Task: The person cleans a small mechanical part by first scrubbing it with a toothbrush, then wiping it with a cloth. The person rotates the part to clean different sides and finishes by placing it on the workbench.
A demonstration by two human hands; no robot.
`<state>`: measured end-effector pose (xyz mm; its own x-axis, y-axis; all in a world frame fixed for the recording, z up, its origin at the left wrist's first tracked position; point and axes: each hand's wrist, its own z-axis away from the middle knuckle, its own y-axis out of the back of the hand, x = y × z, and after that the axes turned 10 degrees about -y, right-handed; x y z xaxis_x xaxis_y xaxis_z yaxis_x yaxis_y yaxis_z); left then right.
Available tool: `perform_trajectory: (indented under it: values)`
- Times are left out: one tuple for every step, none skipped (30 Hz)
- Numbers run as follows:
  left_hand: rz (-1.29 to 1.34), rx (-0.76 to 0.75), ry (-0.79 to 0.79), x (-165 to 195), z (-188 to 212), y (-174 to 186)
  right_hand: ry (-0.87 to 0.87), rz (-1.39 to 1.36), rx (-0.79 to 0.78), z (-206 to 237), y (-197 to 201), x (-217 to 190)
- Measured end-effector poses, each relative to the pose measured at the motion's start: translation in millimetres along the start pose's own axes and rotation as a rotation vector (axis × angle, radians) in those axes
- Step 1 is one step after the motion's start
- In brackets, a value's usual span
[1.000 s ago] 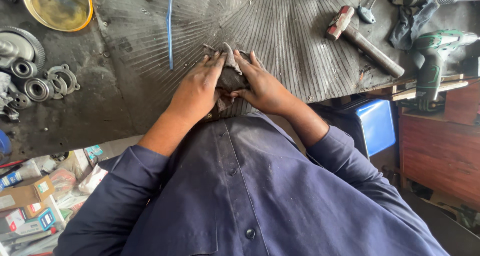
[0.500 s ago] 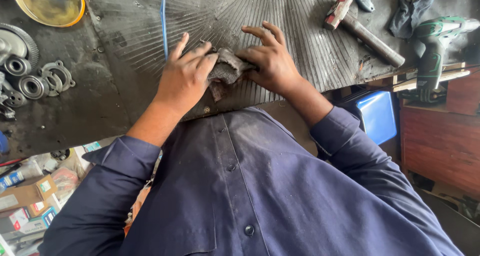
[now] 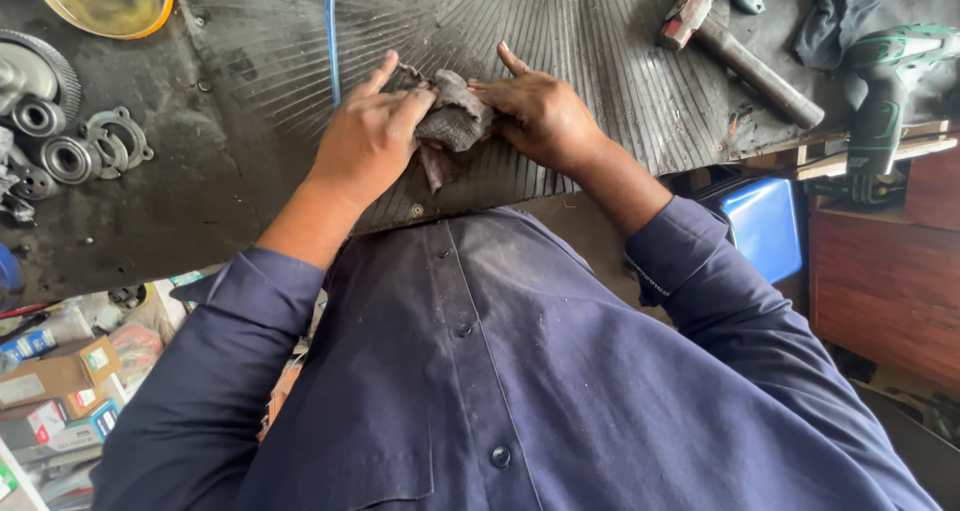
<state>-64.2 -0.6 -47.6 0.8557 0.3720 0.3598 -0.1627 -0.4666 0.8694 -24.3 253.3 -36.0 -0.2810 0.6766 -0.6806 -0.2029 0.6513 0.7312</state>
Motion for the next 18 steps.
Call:
perform_trajectory:
  values:
    - [0.031, 0.022, -0.009, 1, -2, 1, 0.008, -0.011, -0.002, -2, 3, -2]
    - [0.060, 0.045, -0.020, 4, -3, 2, 0.023, -0.006, 0.000, -3, 5, -4]
    - [0.090, 0.067, -0.026, 8, -6, 2, 0.040, -0.002, -0.001, -5, 7, -7]
    - [0.085, 0.092, -0.013, 12, -9, 2, 0.054, -0.002, -0.005, -6, 7, -10]
    - [0.084, 0.114, 0.000, 16, -11, 1, 0.064, 0.013, -0.002, -7, 7, -12]
    - [0.083, 0.136, 0.010, 19, -13, 0, 0.073, 0.029, 0.004, -9, 6, -14]
    - [0.093, 0.143, 0.008, 22, -15, 0, 0.083, 0.049, 0.015, -9, 4, -16]
    - [0.100, 0.151, 0.009, 23, -16, -1, 0.028, 0.005, 0.007, -9, 3, -16]
    - [0.105, 0.157, 0.017, 22, -17, -2, -0.024, -0.045, -0.007, -8, 0, -16]
    - [0.099, 0.140, 0.020, 20, -15, -2, -0.079, -0.097, -0.026, -7, -2, -15]
    - [0.093, 0.125, 0.014, 17, -14, -2, -0.101, -0.098, 0.017, -6, -4, -14]
    - [0.083, 0.116, 0.001, 11, -14, -2, -0.118, -0.094, 0.067, -5, -4, -12]
    - [0.070, 0.082, 0.020, 6, -13, -1, -0.128, -0.090, 0.114, -5, -4, -10]
    - [0.055, 0.045, 0.050, 2, -13, 2, -0.073, -0.047, 0.138, -5, -2, -7]
    - [0.045, 0.005, 0.084, 0, -9, 5, -0.021, -0.008, 0.157, -3, 1, -5]
    - [0.036, 0.016, 0.058, -2, -3, 6, 0.029, 0.034, 0.182, -2, 3, -3]
    - [0.024, 0.030, 0.024, -4, 2, 9, 0.063, 0.105, 0.182, -1, 5, -1]
    - [0.015, 0.043, -0.009, -4, 5, 14, 0.095, 0.176, 0.180, 2, 9, 0]
